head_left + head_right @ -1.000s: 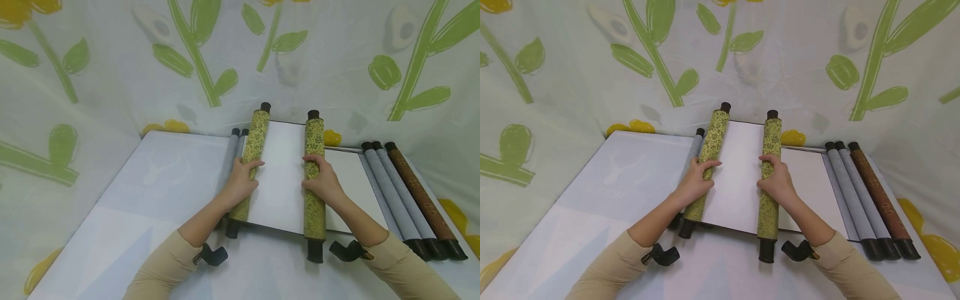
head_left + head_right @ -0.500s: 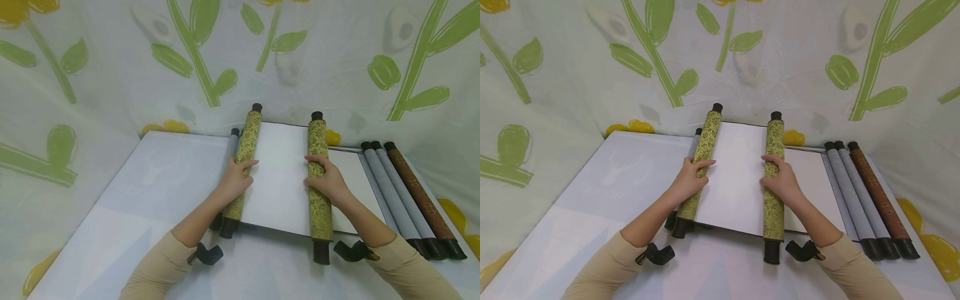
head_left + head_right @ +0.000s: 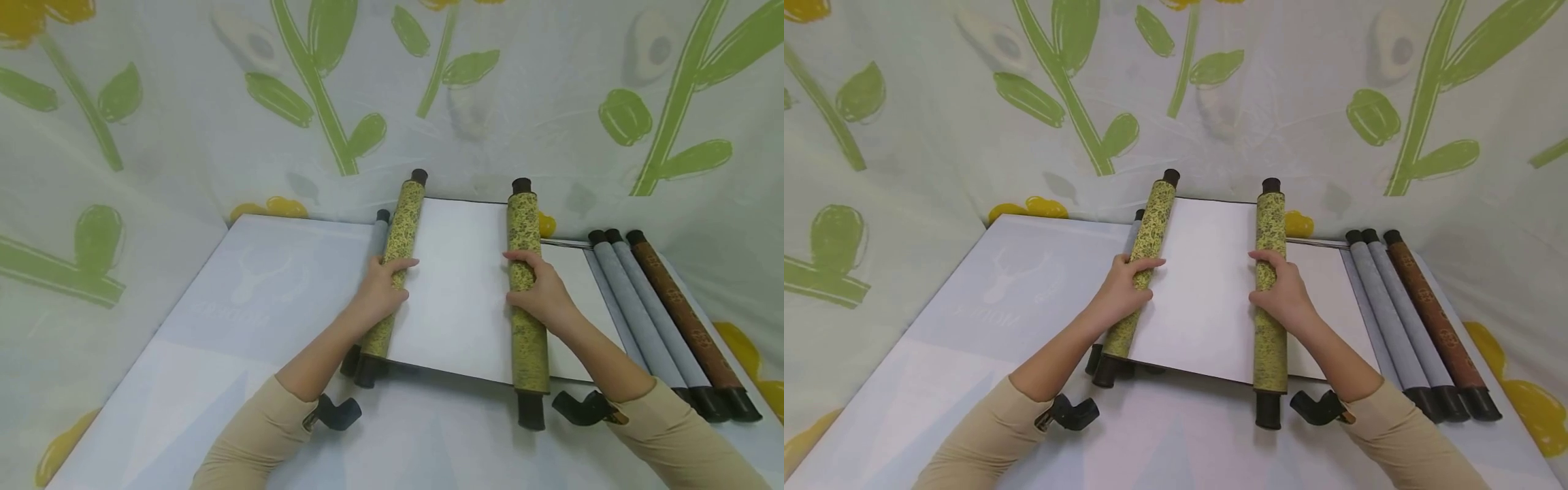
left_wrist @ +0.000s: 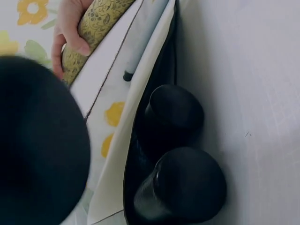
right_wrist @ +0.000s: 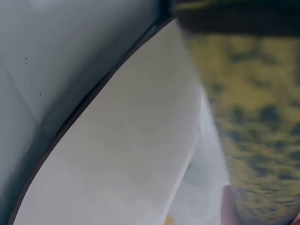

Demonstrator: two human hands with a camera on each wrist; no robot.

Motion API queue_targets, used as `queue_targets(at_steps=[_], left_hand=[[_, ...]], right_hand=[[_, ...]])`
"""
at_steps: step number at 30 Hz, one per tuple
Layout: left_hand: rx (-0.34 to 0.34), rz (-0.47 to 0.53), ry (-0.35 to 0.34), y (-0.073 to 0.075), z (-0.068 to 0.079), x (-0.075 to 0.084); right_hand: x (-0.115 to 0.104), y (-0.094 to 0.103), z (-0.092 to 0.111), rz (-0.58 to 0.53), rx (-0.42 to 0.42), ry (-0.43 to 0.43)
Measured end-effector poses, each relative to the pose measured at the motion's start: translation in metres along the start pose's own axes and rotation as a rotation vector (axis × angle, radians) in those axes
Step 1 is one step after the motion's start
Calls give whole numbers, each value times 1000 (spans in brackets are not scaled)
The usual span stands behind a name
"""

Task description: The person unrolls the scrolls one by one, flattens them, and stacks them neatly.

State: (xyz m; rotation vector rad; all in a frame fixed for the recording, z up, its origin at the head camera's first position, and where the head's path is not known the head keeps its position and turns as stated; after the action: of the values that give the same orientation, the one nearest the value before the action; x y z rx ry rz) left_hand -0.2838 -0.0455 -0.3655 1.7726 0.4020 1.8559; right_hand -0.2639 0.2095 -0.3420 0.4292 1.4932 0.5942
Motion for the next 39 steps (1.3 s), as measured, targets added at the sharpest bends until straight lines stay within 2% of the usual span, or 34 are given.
queue_targets(at_steps=[4, 10, 17, 23, 30, 35, 39], left_hand=[[-16, 1, -10, 2, 2, -1], [-13, -57, 6, 5, 1, -4], [27, -92, 5, 10, -3, -6], [22, -95, -3, 12, 0, -7], [13, -149, -22, 15, 3, -5], [30, -146, -11, 18, 2, -5], [17, -114, -7, 17, 0, -5]], right_hand=[[1, 2, -1, -1, -28, 9], [4, 4, -3, -5, 17, 7], [3, 6, -5, 89, 56, 40], [6, 11, -5, 172, 93, 3], [11, 14, -4, 172, 64, 9], [13, 14, -5, 195, 54, 41], [15, 16, -6, 232, 65, 57]])
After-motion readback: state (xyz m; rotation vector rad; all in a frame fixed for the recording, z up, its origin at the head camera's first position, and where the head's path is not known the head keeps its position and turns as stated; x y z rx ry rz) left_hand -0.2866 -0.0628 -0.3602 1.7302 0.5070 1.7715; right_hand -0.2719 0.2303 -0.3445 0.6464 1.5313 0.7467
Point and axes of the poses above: each hand's wrist, its own z-axis away from the middle knuckle, its own y-axis out of the back of the hand, x = y × z, the point moved 7 cm from there along -z, towards the middle knuckle, and after that the axes turned 3 degrees about y, right-handed, at the moved point
